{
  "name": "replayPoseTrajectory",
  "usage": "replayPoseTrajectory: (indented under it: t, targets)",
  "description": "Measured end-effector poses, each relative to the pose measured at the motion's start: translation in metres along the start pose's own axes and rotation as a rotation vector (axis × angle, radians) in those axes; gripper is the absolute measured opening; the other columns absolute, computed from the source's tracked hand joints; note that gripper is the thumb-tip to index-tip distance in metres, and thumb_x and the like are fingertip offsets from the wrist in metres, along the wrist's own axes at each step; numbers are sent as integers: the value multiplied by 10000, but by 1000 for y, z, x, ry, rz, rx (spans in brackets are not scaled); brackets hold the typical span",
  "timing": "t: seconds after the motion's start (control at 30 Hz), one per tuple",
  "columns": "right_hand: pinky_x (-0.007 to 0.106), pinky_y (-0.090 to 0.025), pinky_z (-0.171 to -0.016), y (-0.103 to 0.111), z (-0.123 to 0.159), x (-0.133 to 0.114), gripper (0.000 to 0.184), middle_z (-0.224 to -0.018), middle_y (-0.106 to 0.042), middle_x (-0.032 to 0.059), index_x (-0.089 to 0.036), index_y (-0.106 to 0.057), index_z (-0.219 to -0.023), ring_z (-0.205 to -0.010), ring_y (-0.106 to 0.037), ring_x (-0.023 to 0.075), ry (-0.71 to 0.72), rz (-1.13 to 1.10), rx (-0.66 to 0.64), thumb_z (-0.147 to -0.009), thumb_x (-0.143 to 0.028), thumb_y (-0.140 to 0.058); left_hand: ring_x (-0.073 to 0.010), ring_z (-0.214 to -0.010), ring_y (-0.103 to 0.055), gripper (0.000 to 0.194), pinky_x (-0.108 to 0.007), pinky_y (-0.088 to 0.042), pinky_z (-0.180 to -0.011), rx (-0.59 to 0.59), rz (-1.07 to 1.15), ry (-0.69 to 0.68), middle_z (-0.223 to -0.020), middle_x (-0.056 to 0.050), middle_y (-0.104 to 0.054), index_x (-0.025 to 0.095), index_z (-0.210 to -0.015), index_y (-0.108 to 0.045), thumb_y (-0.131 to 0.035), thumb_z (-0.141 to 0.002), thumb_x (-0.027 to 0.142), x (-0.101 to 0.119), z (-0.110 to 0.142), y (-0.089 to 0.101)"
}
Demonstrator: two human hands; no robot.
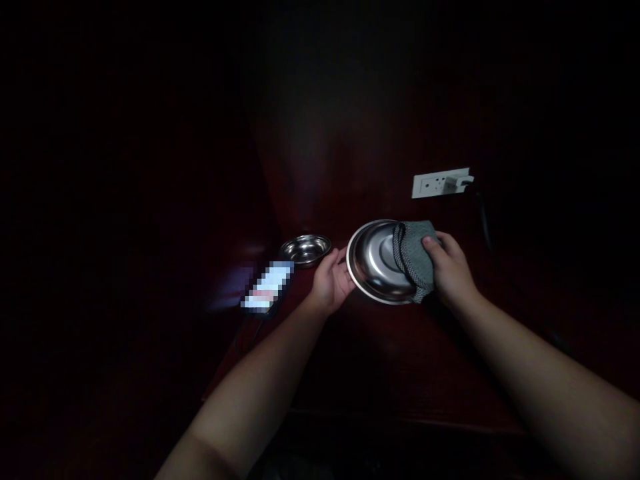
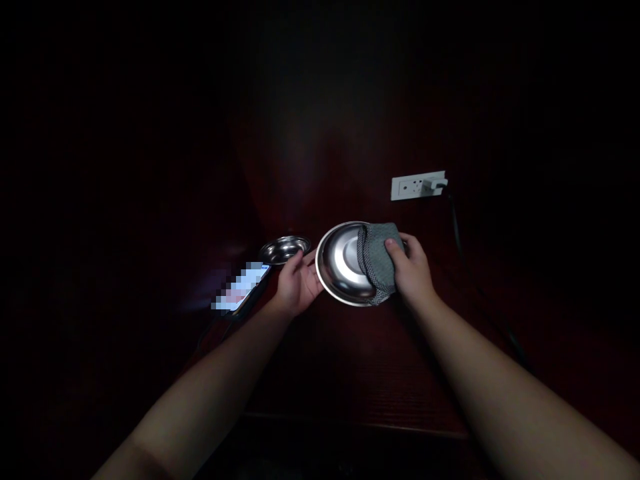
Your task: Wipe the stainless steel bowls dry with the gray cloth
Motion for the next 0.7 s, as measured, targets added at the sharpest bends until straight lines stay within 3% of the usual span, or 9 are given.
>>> replayPoseTrajectory:
  t: [0.1, 0.23, 0.43, 0.7]
  targets:
    - [429, -486, -815, 8, 0, 3, 391, -932, -641, 36, -254, -589, -945, -886, -612, 250, -27, -9, 84, -703, -559, -629, -241, -906, -652, 421, -387, -488, -828, -83, -38, 114, -935, -106, -674, 169, -1034, -560, -527, -778, 502, -16, 4, -6]
    - [421, -481, -818, 8, 0, 0, 383, -931, -639, 40, -253, -587, -939, -892, -608, 248, -17, 10, 79, -714, -561, -616, -235, -894, -654, 489, -415, -488, -809, -162, -192, 191, -1056, -91, -648, 245, -1173, -475, -630, -743, 418, -35, 10, -11]
    - [413, -478, -809, 3, 2, -7, 418, -932, -642, 45, -237, -584, -959, -901, -601, 249, 12, 82, 34, -719, -578, -601, -207, -831, -651, 489, -375, -523, -730, -122, -248, 120, -995, -74, -638, 235, -1163, -447, -635, -744, 405, -31, 7, -7]
    - [392, -484, -765, 2, 3, -10, 407, -912, -640, 47, -222, -580, -958, -864, -605, 239, 38, 85, 29, -723, -553, -608, -248, -839, -663, 474, -360, -563, -582, -149, -252, 173, -1028, -96, -621, 242, -1192, -388, -570, -789, 414, -32, 8, -9]
Point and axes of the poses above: each hand's wrist, its own z-axis away from the middle knuckle, its own y-axis out of the back of the hand, x = y × z, the point moved 10 cm from there along -z, towards the middle knuckle
